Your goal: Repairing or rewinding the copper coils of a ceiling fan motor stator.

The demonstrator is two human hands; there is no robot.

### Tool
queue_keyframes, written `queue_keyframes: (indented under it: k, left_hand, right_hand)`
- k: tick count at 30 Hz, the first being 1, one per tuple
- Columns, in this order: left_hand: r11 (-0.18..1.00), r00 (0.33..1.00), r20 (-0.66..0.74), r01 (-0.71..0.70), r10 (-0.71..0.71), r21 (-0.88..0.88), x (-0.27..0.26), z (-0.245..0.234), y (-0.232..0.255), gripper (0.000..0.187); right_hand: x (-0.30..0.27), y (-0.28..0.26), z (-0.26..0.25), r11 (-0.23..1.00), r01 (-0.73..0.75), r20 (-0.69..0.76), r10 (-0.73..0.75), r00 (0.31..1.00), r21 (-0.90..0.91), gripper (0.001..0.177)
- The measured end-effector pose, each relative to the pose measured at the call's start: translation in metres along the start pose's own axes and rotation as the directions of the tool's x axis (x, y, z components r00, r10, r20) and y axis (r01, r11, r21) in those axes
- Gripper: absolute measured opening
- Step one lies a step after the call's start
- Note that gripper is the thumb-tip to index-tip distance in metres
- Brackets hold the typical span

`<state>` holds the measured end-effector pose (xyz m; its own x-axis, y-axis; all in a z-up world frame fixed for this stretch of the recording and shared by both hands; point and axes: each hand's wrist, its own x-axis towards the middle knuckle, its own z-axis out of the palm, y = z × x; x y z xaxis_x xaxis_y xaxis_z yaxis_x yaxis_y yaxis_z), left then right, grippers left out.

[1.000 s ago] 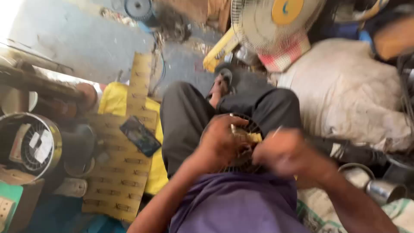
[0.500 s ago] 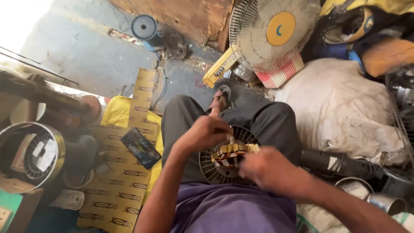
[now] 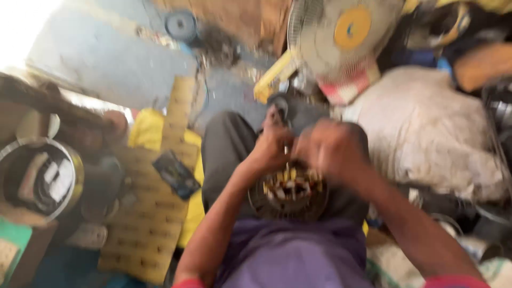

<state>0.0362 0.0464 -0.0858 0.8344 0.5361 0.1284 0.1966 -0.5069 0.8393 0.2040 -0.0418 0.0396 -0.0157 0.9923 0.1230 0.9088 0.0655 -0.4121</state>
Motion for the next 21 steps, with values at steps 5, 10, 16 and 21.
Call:
queue_keyframes:
  k: [5,10,16,21]
  left_hand:
    - [0.956,0.987,0.127,0.126,-0.095,-0.265,-0.028,-0.023,0.031,0.013]
    - [0.926,0.925,-0.144,-0.321,0.352,0.199,-0.063,-0.028,0.101,0.02]
    - [0.926,0.931,-0.36,-0.075,-0.068,-0.37,-0.021,-0.015,0.081,0.014]
    - [0.993,1.0,0.023,0.016,-0.019,0.117,-0.001,-0.028,0.002,0.019]
  right_hand:
    - [-0.077,0.001,0.006,0.919,0.11,0.271,-0.224,0.936,0.379,0.009]
    - [-0.055,0.048,0.022,0.954,-0.235,0.129,0.213,0.969,0.186,0.013]
    - [-0.009,0.05,0.047,0.943,-0.211,0.088,0.194,0.977,0.256,0.014]
    - [-0.04,0.002,0.029,0.93,0.319,0.067,-0.336,0.94,0.184,0.006]
